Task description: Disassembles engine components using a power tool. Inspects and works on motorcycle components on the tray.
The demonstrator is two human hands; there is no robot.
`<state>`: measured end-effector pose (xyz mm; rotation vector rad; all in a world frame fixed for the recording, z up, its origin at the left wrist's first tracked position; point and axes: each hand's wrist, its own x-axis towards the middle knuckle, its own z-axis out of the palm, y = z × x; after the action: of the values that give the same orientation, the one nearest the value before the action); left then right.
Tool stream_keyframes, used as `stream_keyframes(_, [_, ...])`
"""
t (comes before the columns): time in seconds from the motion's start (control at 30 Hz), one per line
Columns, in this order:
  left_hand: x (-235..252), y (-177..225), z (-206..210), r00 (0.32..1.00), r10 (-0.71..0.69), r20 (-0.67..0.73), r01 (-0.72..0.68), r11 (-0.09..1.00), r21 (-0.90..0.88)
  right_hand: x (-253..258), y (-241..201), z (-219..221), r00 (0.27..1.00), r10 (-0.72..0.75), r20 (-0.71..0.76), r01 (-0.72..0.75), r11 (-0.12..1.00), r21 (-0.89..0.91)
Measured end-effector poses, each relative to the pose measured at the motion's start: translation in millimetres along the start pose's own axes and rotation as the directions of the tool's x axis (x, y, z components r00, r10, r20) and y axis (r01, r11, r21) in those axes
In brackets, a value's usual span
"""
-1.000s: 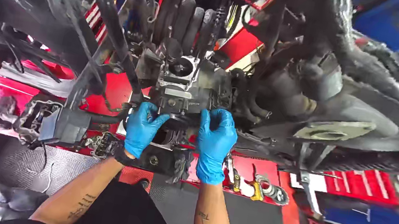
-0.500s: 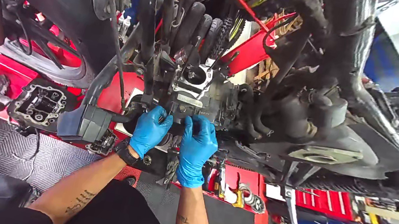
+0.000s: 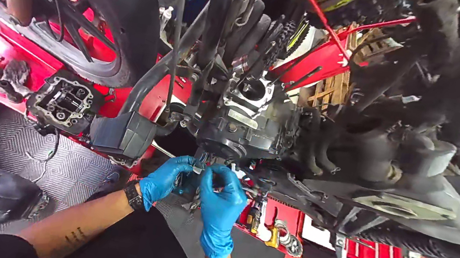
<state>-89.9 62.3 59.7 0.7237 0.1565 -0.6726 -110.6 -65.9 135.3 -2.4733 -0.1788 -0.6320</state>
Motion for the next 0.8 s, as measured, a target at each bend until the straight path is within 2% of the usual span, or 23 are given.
stream_keyframes(0.1, [2,-2,-7,0.994,-0.06,-0.089,0.048,0.991,-0.123,-17,2,22,0.996,-0.025,0.087,0.029,0.999,-0.043])
stream_keyframes(0.2, [3,1,-13,0.983,-0.121,-0.14,0.106,0.988,-0.109,-24,4,35,0.99,-0.055,0.129,0.07,0.991,-0.114])
stream_keyframes(0.33, [1,-2,-18,0.962,-0.172,-0.21,0.139,0.977,-0.164,-26,4,36,0.991,-0.047,0.129,0.059,0.994,-0.095])
stream_keyframes(0.47, [0,-2,-22,0.961,-0.198,-0.194,0.133,0.943,-0.304,-29,4,40,0.988,-0.049,0.15,0.063,0.994,-0.09])
stream_keyframes(0.57, [4,-3,-26,0.972,-0.184,-0.146,0.129,0.938,-0.321,-29,3,41,0.974,-0.029,0.227,0.041,0.998,-0.048])
stream_keyframes(0.6, [5,-2,-27,0.97,-0.185,-0.157,0.125,0.936,-0.329,-25,2,40,0.979,-0.036,0.201,0.05,0.997,-0.065])
stream_keyframes(0.7, [7,-2,-31,0.947,-0.215,-0.239,0.129,0.935,-0.331,0,-2,38,0.984,-0.165,0.062,0.176,0.937,-0.302])
stream_keyframes(0.8, [8,-9,-36,0.932,-0.244,-0.27,0.14,0.925,-0.353,33,6,52,0.953,-0.27,0.139,0.302,0.803,-0.514])
